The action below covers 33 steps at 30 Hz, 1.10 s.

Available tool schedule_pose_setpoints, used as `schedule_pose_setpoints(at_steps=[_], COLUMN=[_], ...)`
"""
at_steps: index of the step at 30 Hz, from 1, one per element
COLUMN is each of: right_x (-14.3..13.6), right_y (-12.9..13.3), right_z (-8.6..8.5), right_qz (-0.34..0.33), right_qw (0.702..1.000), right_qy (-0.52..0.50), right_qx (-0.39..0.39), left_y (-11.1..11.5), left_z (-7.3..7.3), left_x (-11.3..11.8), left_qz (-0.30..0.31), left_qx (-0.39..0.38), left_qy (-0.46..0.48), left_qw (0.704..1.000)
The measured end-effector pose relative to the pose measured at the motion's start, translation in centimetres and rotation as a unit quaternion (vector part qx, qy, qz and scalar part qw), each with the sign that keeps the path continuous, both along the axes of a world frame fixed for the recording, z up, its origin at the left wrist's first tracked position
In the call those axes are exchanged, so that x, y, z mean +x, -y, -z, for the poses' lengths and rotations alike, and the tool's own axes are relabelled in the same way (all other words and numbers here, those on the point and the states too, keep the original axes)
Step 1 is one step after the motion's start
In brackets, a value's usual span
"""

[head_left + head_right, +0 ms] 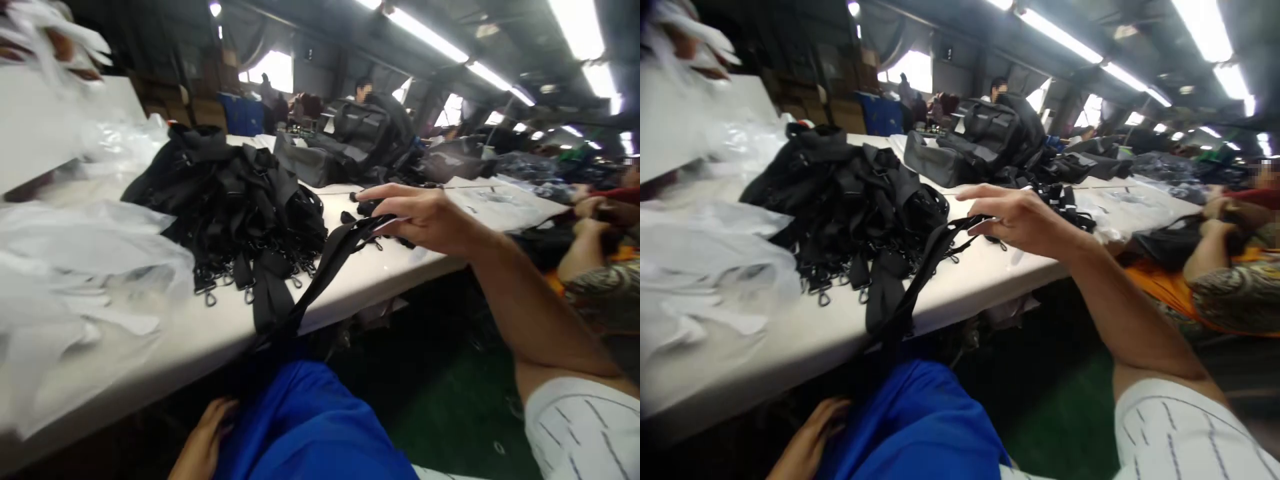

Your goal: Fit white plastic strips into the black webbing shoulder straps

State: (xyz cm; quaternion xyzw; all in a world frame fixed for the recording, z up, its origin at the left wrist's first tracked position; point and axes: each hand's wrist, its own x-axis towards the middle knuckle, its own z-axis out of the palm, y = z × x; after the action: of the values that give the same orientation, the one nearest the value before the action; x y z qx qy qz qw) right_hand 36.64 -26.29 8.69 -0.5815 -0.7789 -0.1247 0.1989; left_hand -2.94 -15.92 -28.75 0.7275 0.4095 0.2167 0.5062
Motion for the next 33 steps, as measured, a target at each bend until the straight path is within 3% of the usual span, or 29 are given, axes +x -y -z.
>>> schedule_pose_setpoints(at_steps=[3,6,13,16,19,25,29,33], right_x=[-1.3,-1.9,-2.9,-2.7,-1.4,2.6,4.6,5.8], right_y=[-0.3,-0.4,-0.1,-0.2,-0.5,-1.0,-0.9,0.1], right_z=[-1.6,-2.1,-2.2,-2.4,-2.4,-0.6,2.1,4.7], right_qz=[-0.038,-0.052,-0.036,0.023,0.096,0.207,0.246,0.267], right_qw=[0.998,0.993,0.955,0.94,0.912,0.883,0.884,0.888], right_qy=[0.029,0.061,0.072,0.072,0.105,0.148,0.105,0.089], right_qx=[0.028,0.091,0.286,0.334,0.384,0.394,0.383,0.362], left_y=[-1.5,-3.1,-4.6,-4.1,-3.2,-0.2,1.5,1.4], left_z=[2.4,3.1,2.8,2.3,1.6,0.0,-1.0,-1.8], left_x=[1.9,4.0,8.2,8.9,8.7,6.2,5.0,4.5], left_qz=[-0.058,-0.092,0.055,0.098,0.104,0.021,-0.092,-0.233], left_qx=[0.019,0.051,0.011,-0.027,-0.077,-0.257,-0.378,-0.426], left_qy=[-0.038,-0.029,0.048,0.072,0.098,0.173,0.253,0.343], left_qw=[0.997,0.994,0.997,0.992,0.987,0.95,0.886,0.804])
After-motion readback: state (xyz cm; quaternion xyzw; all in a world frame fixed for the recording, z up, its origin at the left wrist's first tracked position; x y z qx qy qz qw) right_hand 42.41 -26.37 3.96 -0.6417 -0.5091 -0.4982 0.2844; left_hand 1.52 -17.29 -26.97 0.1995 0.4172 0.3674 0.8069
